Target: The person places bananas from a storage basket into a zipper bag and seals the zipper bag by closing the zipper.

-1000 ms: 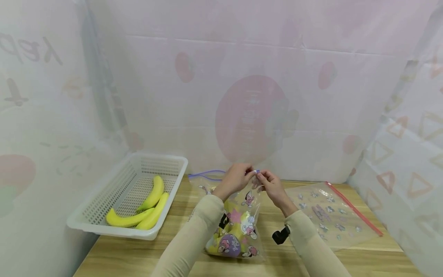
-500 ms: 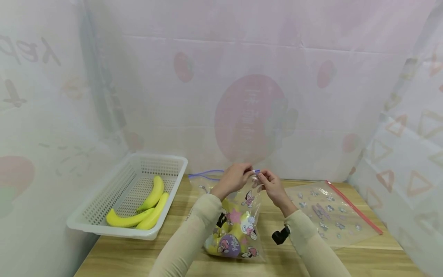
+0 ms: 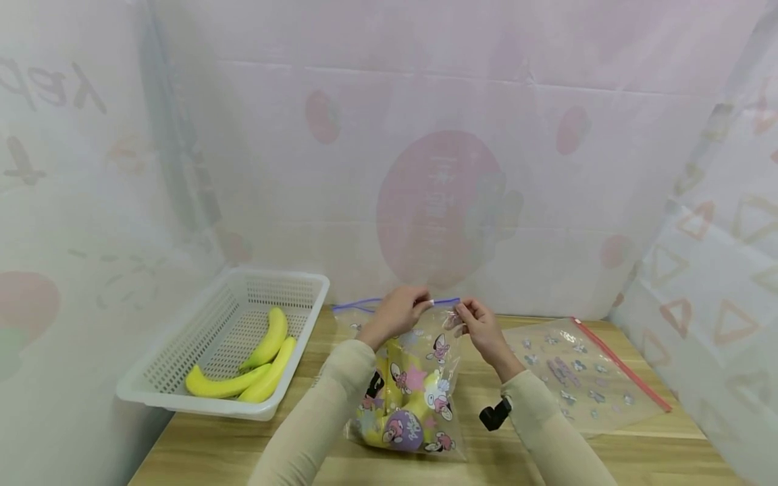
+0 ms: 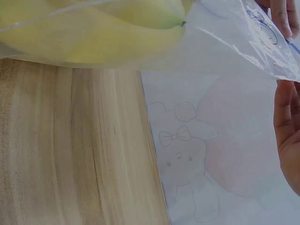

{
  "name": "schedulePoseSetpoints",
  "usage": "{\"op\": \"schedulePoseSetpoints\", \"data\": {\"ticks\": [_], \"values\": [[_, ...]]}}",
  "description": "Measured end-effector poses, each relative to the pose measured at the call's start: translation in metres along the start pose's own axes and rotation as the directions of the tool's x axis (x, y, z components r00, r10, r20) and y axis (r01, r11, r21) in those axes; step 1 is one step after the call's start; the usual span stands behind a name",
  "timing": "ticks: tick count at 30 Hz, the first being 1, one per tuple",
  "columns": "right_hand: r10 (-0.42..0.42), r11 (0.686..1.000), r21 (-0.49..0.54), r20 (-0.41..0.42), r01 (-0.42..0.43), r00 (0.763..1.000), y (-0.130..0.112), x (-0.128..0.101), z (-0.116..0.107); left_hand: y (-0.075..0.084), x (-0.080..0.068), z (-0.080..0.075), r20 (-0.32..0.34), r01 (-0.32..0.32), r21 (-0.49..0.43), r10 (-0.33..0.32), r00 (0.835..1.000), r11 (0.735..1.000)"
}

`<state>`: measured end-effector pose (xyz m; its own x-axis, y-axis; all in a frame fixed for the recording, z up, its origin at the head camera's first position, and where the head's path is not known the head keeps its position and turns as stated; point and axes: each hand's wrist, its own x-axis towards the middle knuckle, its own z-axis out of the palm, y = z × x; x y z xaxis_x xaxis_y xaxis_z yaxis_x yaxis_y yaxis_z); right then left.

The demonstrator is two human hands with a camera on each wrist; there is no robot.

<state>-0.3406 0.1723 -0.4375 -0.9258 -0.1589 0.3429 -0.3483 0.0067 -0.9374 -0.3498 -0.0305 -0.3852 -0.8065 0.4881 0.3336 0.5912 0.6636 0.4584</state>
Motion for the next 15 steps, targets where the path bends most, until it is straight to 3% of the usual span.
{"op": "schedulePoseSetpoints", "data": {"ticks": [15], "values": [[0.013,1.0,-0.018,-0.041,-0.013,0.999,0.002,0.002,-0.004,-0.019,-0.005,-0.003,-0.012,0.032,0.012,-0.031,0.999,0.999]]}}
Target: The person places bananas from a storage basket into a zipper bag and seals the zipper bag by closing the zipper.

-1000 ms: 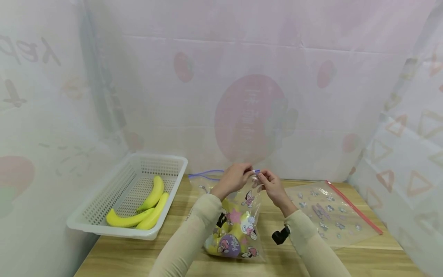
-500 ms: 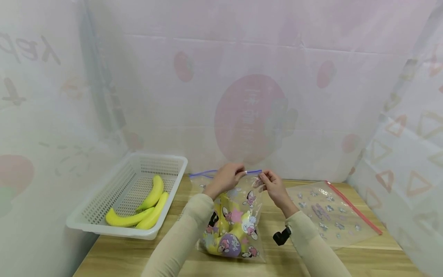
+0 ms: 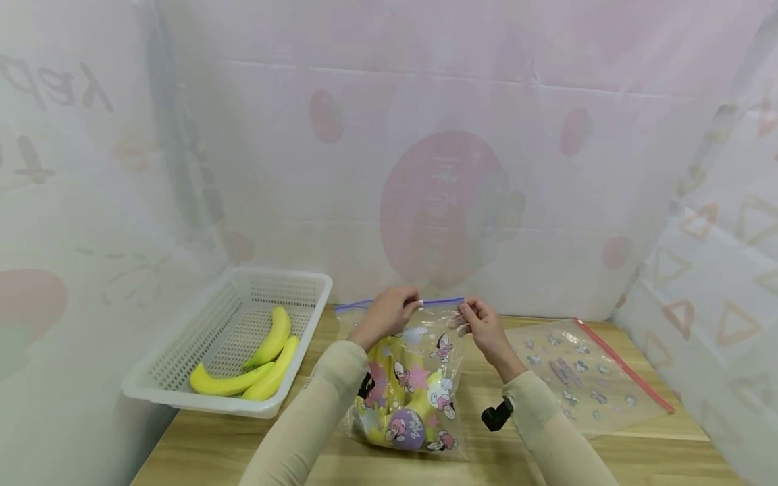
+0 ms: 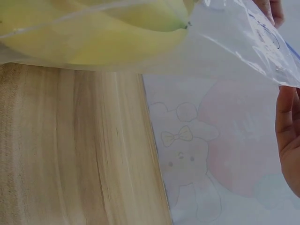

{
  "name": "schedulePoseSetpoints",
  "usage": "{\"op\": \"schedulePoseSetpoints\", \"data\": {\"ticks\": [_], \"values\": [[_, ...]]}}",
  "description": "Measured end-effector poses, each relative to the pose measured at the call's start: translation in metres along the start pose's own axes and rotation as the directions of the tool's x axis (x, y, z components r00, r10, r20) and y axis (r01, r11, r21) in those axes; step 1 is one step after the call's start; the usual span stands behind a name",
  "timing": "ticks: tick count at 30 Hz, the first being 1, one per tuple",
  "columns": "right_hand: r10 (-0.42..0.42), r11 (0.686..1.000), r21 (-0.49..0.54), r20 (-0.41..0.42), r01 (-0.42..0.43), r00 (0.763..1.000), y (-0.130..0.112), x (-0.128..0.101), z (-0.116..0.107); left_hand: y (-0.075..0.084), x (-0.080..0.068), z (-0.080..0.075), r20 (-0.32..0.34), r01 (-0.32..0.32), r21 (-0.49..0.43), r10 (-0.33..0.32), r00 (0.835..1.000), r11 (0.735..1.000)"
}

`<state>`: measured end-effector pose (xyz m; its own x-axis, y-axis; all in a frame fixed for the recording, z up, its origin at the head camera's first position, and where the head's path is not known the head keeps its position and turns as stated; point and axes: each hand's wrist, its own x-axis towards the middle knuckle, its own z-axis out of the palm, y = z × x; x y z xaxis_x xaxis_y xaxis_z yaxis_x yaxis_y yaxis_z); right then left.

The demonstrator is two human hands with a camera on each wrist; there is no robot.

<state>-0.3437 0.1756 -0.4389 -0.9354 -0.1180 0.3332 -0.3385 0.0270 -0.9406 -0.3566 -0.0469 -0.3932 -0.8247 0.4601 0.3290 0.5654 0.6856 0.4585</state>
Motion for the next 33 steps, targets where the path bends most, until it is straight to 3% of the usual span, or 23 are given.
{"op": "schedulePoseSetpoints", "data": {"ticks": [7,14,33], "values": [[0.047,0.999,0.016,-0.003,-0.047,0.999,-0.001,0.003,-0.002,-0.01,-0.002,-0.002,-0.01,0.035,0.0,-0.035,0.999,0.999],[-0.019,1.0,0.023,0.024,0.018,1.0,0.005,0.002,0.0,-0.021,-0.009,-0.008,-0.032,0.033,0.028,-0.032,0.999,0.999],[-0.027,0.999,0.017,0.015,0.027,1.0,0.004,0.001,-0.004,-0.038,-0.021,-0.017,-0.062,0.044,0.072,-0.04,0.997,0.996]]}}
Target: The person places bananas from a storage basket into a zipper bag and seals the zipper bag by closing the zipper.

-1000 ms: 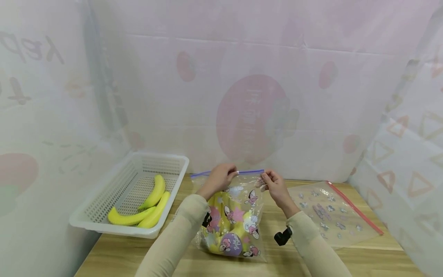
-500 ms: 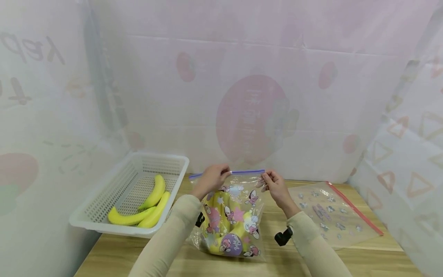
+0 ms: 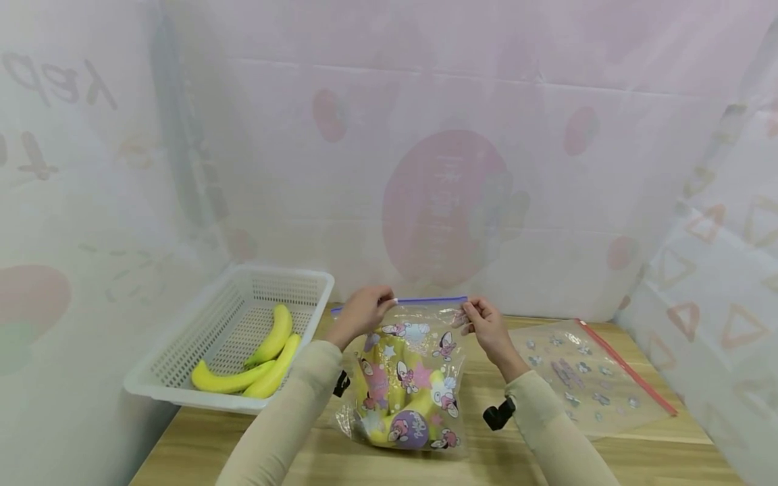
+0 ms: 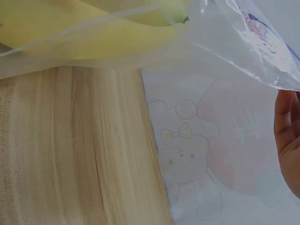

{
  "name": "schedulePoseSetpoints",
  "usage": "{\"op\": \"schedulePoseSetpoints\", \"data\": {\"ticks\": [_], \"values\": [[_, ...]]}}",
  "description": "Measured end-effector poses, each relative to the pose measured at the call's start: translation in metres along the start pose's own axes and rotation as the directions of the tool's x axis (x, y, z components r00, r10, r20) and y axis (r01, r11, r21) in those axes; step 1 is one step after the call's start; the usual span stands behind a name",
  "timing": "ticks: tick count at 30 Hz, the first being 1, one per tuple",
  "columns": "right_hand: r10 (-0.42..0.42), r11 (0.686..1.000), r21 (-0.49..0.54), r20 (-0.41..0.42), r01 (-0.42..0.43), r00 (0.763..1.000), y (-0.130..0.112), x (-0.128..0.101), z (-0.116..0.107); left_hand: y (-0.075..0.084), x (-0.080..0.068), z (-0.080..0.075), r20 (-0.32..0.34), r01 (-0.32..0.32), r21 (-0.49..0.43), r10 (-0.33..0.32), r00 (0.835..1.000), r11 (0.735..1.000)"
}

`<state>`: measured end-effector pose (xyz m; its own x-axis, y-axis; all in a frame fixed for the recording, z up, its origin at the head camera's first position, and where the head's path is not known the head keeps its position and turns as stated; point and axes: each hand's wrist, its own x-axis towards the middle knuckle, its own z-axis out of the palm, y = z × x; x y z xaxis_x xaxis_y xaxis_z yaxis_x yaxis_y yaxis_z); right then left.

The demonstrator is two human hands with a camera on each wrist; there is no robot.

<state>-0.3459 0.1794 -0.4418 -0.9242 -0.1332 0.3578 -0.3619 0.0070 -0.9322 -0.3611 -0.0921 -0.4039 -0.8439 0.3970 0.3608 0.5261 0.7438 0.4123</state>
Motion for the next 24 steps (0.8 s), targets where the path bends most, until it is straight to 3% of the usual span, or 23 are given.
{"op": "schedulePoseSetpoints", "data": {"ticks": [13,20,24], "values": [[0.043,0.999,-0.012,-0.012,-0.043,0.999,-0.001,-0.002,-0.002,-0.014,-0.005,-0.002,-0.01,-0.001,-0.031,0.001,1.0,1.0],[0.046,0.999,-0.014,-0.017,-0.046,0.999,0.0,0.0,-0.001,-0.019,-0.01,-0.008,0.003,0.056,-0.056,-0.056,0.998,0.997],[0.043,0.999,-0.017,-0.014,-0.043,0.999,-0.001,0.002,0.0,-0.022,-0.01,-0.011,-0.001,0.052,-0.051,-0.052,0.999,0.997]]}}
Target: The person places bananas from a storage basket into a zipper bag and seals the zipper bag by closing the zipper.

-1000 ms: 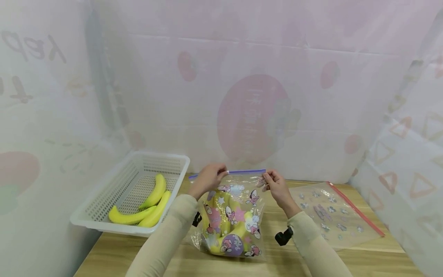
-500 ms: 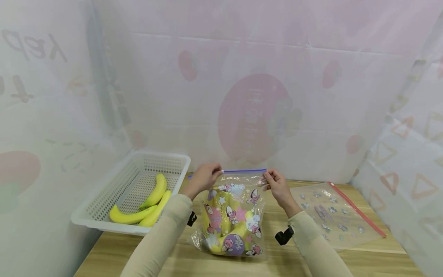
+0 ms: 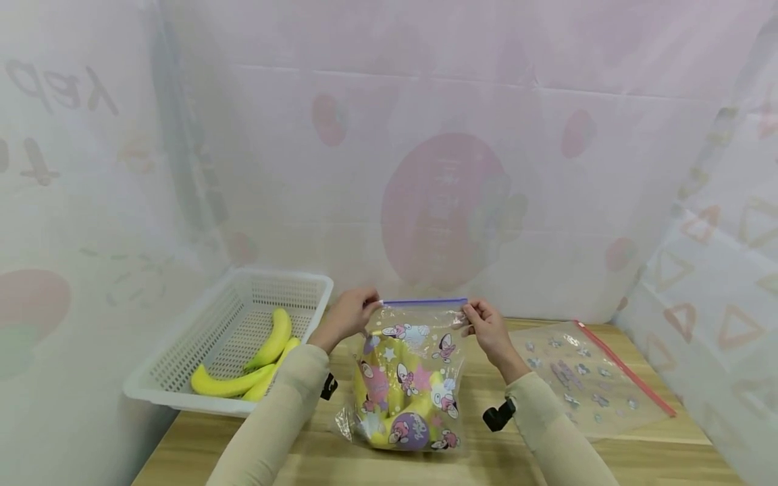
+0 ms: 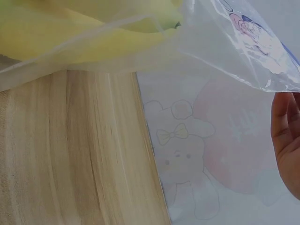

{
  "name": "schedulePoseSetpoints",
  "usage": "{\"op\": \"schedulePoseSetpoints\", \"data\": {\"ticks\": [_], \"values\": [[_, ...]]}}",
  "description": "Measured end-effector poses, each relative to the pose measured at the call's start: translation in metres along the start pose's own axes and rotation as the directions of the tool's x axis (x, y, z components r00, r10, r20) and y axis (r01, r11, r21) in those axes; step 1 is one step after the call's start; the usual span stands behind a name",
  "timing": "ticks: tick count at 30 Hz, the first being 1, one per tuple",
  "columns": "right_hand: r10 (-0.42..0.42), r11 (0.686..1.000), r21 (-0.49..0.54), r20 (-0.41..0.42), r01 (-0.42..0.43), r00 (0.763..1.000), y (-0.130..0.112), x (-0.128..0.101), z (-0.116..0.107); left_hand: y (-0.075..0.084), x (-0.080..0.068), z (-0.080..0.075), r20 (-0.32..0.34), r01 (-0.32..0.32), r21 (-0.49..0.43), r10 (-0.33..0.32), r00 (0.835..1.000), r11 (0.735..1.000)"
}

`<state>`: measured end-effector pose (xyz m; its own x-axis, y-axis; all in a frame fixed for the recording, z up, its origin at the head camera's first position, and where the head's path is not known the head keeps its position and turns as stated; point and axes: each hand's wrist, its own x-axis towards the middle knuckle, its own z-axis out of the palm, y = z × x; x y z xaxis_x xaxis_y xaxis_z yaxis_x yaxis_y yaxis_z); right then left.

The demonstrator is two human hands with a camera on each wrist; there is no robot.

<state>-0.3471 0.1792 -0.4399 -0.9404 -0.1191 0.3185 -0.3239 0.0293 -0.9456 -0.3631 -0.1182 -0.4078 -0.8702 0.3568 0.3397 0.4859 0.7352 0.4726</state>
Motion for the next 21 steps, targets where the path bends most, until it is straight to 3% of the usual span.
{"op": "schedulePoseSetpoints", "data": {"ticks": [8,21], "values": [[0.005,1.0,0.024,-0.012,-0.005,1.0,0.002,0.002,-0.001,-0.007,0.001,-0.002,-0.053,-0.051,0.05,0.054,0.997,0.997],[0.067,0.996,0.063,-0.02,-0.066,0.998,-0.006,0.003,0.0,-0.016,-0.003,-0.008,-0.049,-0.003,0.054,0.005,0.999,0.999]]}}
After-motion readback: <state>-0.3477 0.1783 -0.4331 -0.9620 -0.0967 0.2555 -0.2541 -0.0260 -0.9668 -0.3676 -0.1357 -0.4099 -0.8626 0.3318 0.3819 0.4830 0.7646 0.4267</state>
